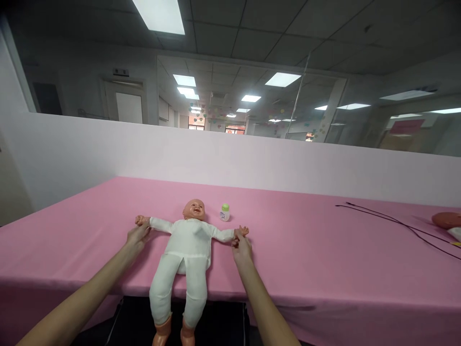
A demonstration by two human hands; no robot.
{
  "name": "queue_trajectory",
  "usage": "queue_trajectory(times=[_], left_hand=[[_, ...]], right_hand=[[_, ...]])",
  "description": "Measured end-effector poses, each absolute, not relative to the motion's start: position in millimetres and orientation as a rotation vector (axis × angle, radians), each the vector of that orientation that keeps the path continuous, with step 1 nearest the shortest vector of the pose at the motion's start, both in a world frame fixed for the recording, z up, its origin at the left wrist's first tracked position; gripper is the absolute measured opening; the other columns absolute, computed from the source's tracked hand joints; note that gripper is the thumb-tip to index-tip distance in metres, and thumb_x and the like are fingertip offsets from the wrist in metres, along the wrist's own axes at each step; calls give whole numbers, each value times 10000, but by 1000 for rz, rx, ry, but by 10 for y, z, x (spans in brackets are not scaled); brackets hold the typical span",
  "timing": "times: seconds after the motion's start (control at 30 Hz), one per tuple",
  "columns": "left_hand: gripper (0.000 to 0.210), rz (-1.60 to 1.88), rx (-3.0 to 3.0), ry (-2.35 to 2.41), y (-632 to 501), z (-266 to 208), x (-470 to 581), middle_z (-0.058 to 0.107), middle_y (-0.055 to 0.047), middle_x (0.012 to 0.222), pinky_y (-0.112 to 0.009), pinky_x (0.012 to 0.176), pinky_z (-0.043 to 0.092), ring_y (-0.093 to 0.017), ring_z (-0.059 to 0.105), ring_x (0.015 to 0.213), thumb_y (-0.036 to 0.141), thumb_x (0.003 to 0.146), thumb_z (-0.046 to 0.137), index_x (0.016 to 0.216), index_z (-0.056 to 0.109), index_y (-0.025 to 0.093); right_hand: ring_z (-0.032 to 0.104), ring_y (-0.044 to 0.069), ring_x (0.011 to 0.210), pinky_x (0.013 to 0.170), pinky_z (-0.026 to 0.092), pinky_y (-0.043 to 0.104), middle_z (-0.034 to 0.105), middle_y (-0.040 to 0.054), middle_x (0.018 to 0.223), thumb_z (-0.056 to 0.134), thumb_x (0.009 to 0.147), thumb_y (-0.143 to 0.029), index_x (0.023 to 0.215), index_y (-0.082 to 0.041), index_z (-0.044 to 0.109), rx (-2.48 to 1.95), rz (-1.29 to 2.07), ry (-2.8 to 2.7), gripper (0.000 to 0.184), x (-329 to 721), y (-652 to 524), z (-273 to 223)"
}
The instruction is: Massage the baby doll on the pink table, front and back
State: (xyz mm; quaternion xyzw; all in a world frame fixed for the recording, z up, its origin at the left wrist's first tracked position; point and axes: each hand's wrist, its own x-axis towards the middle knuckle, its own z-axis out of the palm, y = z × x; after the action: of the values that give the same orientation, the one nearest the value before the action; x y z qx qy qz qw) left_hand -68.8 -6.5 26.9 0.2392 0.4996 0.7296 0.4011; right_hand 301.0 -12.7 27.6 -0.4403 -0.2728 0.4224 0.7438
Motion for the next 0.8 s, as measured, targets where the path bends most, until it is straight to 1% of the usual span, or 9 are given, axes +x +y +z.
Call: queue_trajectory(times=[0.1,0.2,0.3,0.4,0.5,0.6,0.67,0.73,0.8], left_hand=[[325,1837,946,1196,-165,372,-607,693,-32,805,-326,753,532,-197,652,780,440,751,836,847,704,159],[189,1689,1645,1089,-307,463,-406,754,-62,944,-333,805,535,-234,679,906,355,864,740,939,763,183],[212,1393,2239,981,-408,401,-238,768,-61,1101,-369,898,531,-249,675,1032,211,927,631,1054,797,245],[345,1322,2439,954,-439,260,-194,756,-64,1181,-391,965,527,-244,663,1111,124,937,556,1136,795,274],[322,1399,2332,945,-413,203,-237,759,-63,1181,-394,964,532,-247,665,1117,166,929,600,1160,793,280],[213,1585,1914,1034,-338,244,-329,770,-76,1112,-377,883,548,-261,681,1034,319,904,698,1068,805,237],[262,1753,1548,1124,-259,271,-426,768,-83,1041,-363,829,557,-253,687,962,406,881,731,1018,784,190],[277,1880,1087,1201,-174,274,-546,746,-61,931,-346,794,563,-222,684,878,419,848,771,953,748,163],[242,1893,655,1237,-105,257,-661,688,-26,800,-329,748,563,-185,661,774,357,808,819,838,688,155]], right_hand=[[463,96,536,483,389,227,646,-29,687,896,604,-345,924,-204,768,-940,914,-748,372,2911,-245,369],[660,192,828,741,538,308,772,43,985,853,716,-334,1055,-211,794,-896,826,-1214,365,2675,-422,499],[693,250,1007,968,527,408,796,58,1070,736,818,-243,988,-234,823,-837,715,-1765,191,2452,-589,506],[697,265,1044,1030,503,452,800,62,1094,686,845,-207,998,-253,827,-860,603,-1938,214,2343,-681,403],[694,281,1121,1063,497,466,790,75,1158,728,839,-266,1067,-253,820,-872,668,-1821,247,2339,-641,333],[709,274,1068,969,554,421,788,85,1141,831,751,-353,1078,-223,806,-860,820,-1445,353,2420,-480,328],[702,216,869,773,576,334,781,59,1004,882,686,-394,1073,-202,783,-863,883,-1119,444,2530,-350,313],[583,129,622,563,489,249,696,-11,768,899,645,-405,1010,-200,756,-883,917,-834,442,2678,-240,268],[420,83,487,451,380,217,541,-69,601,881,633,-388,882,-211,711,-917,928,-652,349,2832,-172,205]])
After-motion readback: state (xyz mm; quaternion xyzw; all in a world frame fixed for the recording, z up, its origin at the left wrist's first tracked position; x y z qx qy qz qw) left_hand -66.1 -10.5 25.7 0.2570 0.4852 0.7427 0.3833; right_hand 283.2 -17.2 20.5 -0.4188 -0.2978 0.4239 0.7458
